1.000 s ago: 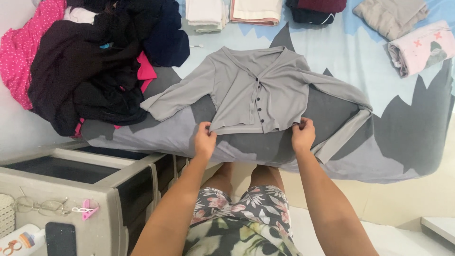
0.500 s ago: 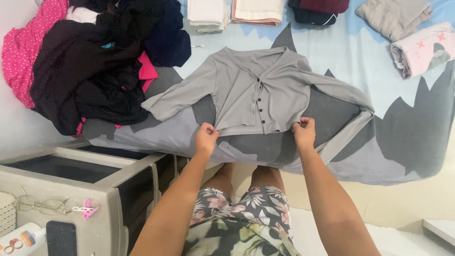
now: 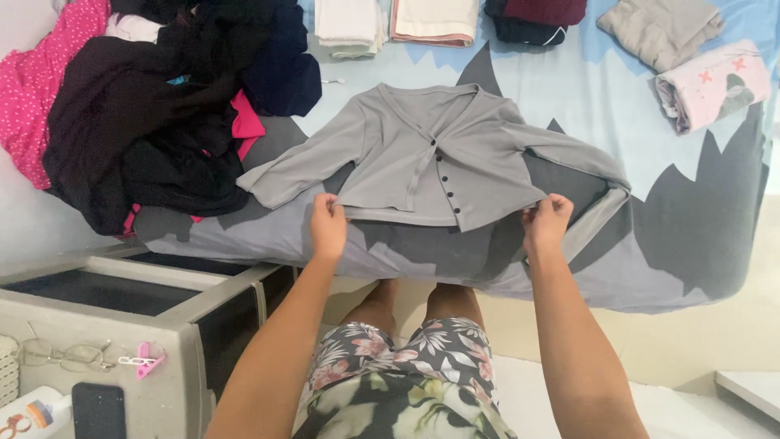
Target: Folding various laundry items on a bed and organizing them into neat stacks.
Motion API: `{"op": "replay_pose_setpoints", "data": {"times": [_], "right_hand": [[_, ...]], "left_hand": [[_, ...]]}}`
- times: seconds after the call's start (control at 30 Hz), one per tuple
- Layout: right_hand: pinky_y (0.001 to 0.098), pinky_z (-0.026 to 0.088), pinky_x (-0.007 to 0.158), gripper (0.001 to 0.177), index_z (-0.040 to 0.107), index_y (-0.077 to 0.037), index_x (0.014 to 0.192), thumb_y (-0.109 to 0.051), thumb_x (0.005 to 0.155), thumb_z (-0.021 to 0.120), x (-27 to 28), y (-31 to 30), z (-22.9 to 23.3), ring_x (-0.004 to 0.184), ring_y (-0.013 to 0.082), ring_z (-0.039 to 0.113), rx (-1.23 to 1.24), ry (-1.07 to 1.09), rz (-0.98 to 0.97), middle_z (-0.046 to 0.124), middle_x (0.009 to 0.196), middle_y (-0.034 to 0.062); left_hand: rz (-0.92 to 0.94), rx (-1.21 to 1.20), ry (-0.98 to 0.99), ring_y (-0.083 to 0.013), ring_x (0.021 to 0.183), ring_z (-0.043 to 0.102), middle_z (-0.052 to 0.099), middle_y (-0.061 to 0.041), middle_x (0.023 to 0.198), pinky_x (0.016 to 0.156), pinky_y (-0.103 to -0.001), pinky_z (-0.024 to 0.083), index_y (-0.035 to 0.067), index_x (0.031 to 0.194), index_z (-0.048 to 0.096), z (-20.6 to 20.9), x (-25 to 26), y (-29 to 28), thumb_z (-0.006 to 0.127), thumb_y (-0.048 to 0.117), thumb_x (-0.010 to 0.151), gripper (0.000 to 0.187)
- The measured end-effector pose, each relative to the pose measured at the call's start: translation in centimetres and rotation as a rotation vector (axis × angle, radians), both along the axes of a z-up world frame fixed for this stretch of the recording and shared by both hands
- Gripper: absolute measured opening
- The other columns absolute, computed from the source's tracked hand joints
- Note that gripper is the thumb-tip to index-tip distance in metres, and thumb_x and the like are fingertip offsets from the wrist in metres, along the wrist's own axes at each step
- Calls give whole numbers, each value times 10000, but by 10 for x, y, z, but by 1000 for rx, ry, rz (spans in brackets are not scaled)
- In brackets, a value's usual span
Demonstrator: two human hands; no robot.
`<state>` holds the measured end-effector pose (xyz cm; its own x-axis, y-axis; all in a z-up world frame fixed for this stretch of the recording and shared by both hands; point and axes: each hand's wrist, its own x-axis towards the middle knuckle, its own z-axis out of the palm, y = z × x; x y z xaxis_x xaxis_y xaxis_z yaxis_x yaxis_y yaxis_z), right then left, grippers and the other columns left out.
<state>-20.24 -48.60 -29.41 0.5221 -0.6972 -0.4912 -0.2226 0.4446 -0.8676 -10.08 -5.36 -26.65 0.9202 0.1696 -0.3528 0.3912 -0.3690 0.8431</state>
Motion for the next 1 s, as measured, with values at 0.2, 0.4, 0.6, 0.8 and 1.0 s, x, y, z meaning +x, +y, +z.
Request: {"op": "replay_pose_setpoints", "data": {"times": [0.2,0.4,0.6,0.8,1.0], "right_hand": [[380,543,637,539,500,-132,1256,-214,829,819,0,37,6,863,199,642,-156,491,183,618,1041,43],[378,552,844,259,695,-53,1085,-152,854,754,-6,24,-33,872,244,729,-703,608,349,757,953,135],[408,535,774,220,631,-23,1104,-74,905,710,-2,4,52,826,307,694,-979,386,316,707,917,175],[432,532,841,450,637,-72,1280,33,848,567,-44,36,122,949,347,694,-1105,143,519,707,1095,176],[504,521,831,372,675,-162,1239,-109,871,700,-84,43,63,965,413,661,-1028,673,802,712,1022,185]], "left_hand": [[5,-12,223,-131,651,625,694,-80,849,595,-304,518,27,1079,628,-32,-23,1,647,37,913,167],[20,-95,98,-114,633,615,683,-32,752,577,-284,481,7,964,673,-19,-17,6,707,88,868,130],[121,1,50,-151,601,575,612,-49,683,575,-313,472,-8,831,627,26,24,11,781,288,914,344],[-140,126,-62,-206,660,582,635,-97,713,635,-356,490,-1,871,654,22,-4,25,792,303,908,336],[-525,379,202,-285,806,695,726,-123,875,756,-431,558,52,970,698,-33,-61,50,813,231,783,284]]}}
